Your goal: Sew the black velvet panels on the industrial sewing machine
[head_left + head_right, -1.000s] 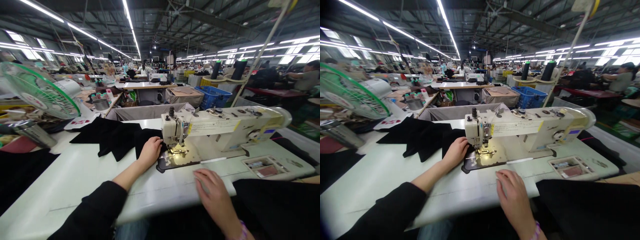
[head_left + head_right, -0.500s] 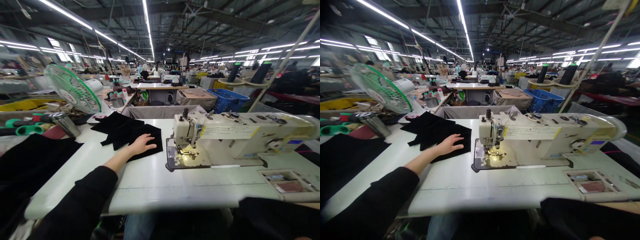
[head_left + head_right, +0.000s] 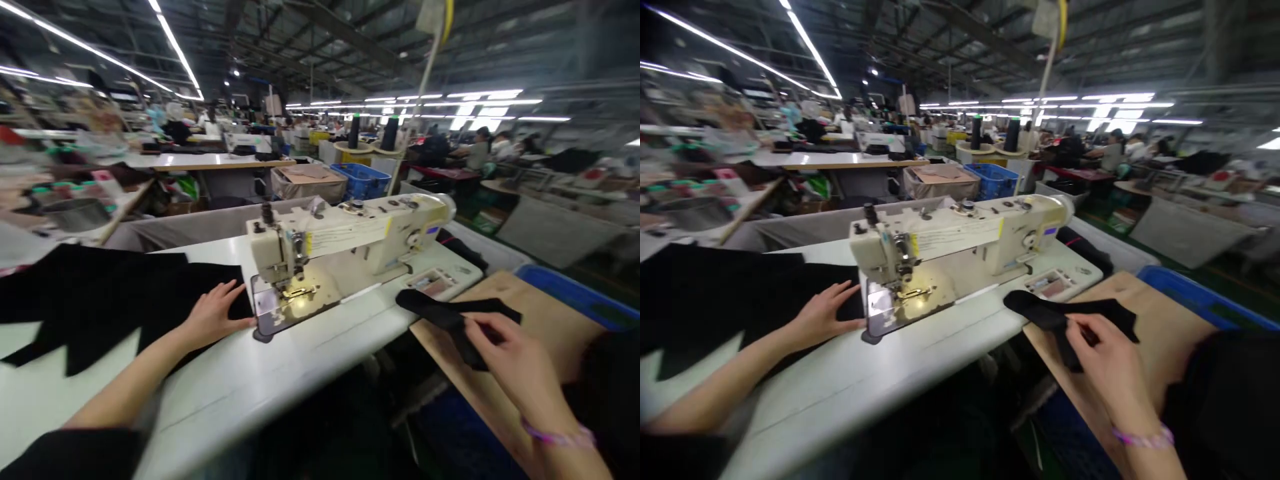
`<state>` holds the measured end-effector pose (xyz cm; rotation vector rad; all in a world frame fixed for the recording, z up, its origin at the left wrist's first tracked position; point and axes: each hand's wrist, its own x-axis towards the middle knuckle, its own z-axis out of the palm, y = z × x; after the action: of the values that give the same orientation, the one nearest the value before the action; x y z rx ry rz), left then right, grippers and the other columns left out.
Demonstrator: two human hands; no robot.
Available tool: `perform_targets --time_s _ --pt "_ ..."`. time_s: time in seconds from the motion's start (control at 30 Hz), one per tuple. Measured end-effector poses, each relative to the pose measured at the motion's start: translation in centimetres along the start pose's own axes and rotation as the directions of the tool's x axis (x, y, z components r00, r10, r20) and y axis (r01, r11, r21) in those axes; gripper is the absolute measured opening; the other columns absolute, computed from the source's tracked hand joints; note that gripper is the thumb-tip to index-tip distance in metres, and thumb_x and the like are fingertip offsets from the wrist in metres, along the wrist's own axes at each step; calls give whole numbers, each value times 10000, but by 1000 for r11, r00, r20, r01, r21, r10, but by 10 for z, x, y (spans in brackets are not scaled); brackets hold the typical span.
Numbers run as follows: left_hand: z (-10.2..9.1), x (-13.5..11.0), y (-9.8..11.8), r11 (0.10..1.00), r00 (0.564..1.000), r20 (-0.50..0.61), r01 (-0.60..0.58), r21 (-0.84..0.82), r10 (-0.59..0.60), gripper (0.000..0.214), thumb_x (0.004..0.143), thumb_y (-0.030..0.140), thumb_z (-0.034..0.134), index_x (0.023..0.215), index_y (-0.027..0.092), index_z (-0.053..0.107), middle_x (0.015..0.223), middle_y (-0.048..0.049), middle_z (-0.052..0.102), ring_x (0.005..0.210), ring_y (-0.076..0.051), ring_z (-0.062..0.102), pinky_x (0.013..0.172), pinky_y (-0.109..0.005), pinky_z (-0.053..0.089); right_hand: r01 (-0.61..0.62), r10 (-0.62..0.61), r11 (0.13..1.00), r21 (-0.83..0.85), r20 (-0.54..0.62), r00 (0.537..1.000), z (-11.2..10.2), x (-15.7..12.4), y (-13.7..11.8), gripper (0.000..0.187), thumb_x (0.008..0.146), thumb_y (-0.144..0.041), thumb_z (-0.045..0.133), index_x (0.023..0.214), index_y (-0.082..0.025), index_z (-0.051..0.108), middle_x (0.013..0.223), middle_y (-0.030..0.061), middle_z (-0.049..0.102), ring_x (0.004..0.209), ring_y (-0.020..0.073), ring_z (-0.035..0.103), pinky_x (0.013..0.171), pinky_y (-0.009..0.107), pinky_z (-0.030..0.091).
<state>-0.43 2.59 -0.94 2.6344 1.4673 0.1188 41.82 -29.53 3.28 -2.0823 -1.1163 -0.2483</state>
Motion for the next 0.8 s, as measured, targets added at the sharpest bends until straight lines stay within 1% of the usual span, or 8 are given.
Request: perform_targets --time_s 0.1,0.2,0.33,0.43,0.5,0.6,0.7,0.8 --pt "-3 -1 6 998 997 -68 -16 55 20 757 773 619 548 1365 148 531 1461 -196 488 1321 -398 466 1045 -597 370 7 -8 1000 -23 -51 999 -4 14 -18 216 803 -385 512 777 -220 649 748 44 665 671 200 601 650 320 459" --pt "-12 -15 36 994 977 -181 -105 43 111 566 868 590 418 1237 214 627 1297 -115 649 1202 -354 581 1047 -633 356 30 -15 983 -181 83 996 4 12 -14 100 754 -251 527 668 -226 574 693 18 608 672 189 562 618 302 386" --pt "-22 -45 97 917 933 -179 -347 -199 314 492 835 613 516 1136 268 697 1188 -83 706 1102 -325 645 1040 -553 434 -33 98 974 -226 284 954 19 -8 -1 146 690 -120 513 583 -218 495 598 -16 539 567 153 505 568 284 310" --pt "-15 -64 147 784 902 -79 -411 -465 425 377 873 522 534 1114 290 706 1141 -57 721 1047 -267 670 966 -426 520 -96 159 975 -202 323 933 23 -20 7 148 686 -115 512 577 -215 499 565 -25 542 552 147 525 558 269 324" --pt "-1 -70 181 676 872 58 -333 -657 486 343 904 451 514 1137 270 690 1097 -52 729 989 -231 682 901 -378 552 -126 182 975 -184 328 927 21 -23 9 119 705 -143 511 611 -216 526 578 -29 561 565 148 546 561 263 343" --pt "23 -66 231 507 799 285 -29 -862 529 403 914 421 523 1248 209 598 1063 -77 718 911 -199 686 770 -330 581 -151 175 984 -98 313 933 16 -23 9 77 718 -186 511 677 -217 569 643 -25 603 625 157 581 601 267 381" --pt "37 -50 275 262 767 450 367 -892 458 360 936 439 502 1139 147 560 1112 -135 690 827 -177 704 699 -304 584 -143 144 989 -25 290 946 11 -23 7 81 715 -206 507 692 -216 584 686 -13 622 664 168 593 635 281 397" --pt "37 -33 303 20 782 503 534 -845 368 226 965 366 478 950 141 495 1008 -173 722 680 -161 716 608 -253 569 -137 131 990 4 268 955 9 -24 7 97 716 -220 503 684 -218 594 683 -8 625 661 173 590 631 284 403"
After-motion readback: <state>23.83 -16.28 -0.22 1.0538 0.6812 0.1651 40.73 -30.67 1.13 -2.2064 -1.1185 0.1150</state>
